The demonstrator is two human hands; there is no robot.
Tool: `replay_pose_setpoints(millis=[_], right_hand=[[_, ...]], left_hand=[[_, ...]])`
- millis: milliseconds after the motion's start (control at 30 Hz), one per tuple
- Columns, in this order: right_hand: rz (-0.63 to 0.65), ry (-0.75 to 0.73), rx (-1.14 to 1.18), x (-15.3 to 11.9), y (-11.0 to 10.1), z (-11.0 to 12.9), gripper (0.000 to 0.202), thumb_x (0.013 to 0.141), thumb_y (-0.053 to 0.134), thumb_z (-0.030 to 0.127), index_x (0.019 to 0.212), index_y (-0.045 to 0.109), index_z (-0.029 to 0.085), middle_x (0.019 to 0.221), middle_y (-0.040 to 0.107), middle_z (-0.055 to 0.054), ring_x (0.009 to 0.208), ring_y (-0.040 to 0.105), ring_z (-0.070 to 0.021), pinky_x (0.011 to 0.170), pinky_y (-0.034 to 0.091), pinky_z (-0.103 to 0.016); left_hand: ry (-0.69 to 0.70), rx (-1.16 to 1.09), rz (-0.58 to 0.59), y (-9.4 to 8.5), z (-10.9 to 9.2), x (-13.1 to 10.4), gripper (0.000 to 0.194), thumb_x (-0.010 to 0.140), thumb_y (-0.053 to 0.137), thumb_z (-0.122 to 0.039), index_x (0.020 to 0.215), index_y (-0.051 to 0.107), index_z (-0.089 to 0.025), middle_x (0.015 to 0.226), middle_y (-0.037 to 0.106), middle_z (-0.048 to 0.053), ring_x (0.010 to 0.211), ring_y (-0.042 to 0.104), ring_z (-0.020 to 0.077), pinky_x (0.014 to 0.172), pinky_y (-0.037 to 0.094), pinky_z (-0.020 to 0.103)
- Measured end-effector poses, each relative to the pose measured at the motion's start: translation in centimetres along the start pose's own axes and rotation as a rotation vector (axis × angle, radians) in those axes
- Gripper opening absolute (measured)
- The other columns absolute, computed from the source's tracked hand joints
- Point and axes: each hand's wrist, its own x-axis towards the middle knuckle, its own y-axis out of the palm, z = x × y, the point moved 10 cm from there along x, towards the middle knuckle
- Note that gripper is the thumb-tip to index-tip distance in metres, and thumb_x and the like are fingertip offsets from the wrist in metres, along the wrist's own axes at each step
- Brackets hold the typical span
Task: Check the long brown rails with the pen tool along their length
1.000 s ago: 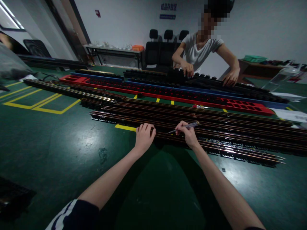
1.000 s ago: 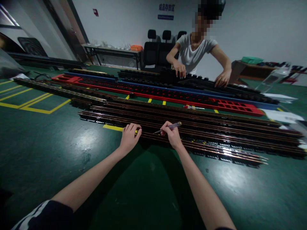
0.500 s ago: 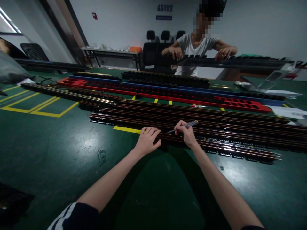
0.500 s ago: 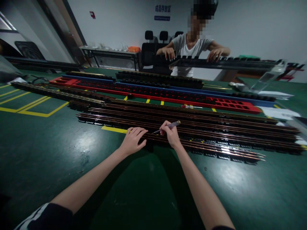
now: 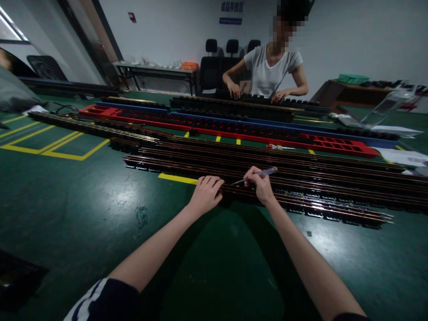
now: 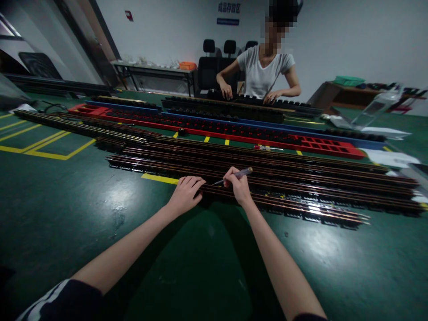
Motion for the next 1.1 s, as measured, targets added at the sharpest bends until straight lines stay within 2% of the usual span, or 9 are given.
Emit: replay_pose_setpoints(millis=[400, 700, 1100], right_hand=[[-0.042, -0.012, -0.001, 0.02, -0.61, -0.14, 0.013, 0.065, 0.053, 0.021, 0.052, 0.054, 0.020, 0.046, 0.050, 0.003, 0.042, 0.046, -0.0105, 0.043, 0.036, -0.024], [0.009, -0.014, 0.001, 0.03, -0.19, 0.06, 0.013, 0.068, 0.054, 0.023, 0.055, 0.055, 0.019, 0.047, 0.051, 0.003, 0.043, 0.047, -0.0104, 0.044, 0.037, -0.024], [0.002, -0.017, -0.005, -0.02, -0.12, 0.09, 0.013, 0.068, 0.055, 0.023, 0.055, 0.055, 0.019, 0.046, 0.051, 0.003, 0.042, 0.046, -0.0099, 0.043, 0.037, -0.024]], left_hand=[[-0.003, -0.005, -0.006, -0.03, 0.02, -0.06, 0.028, 0.083, 0.049, -0.018, 0.109, 0.060, -0.017, 0.111, 0.063, 0.009, 0.102, 0.054, 0.0235, 0.088, 0.041, 0.039], [-0.007, -0.002, -0.001, 0.00, 0.00, 0.03, 0.028, 0.083, 0.049, -0.018, 0.108, 0.060, -0.016, 0.111, 0.064, 0.008, 0.101, 0.055, 0.0233, 0.088, 0.041, 0.039], [-0.010, 0.064, -0.045, -0.47, -0.23, -0.07, 0.025, 0.085, 0.047, -0.018, 0.105, 0.061, -0.018, 0.108, 0.066, 0.007, 0.100, 0.057, 0.0225, 0.090, 0.037, 0.042]])
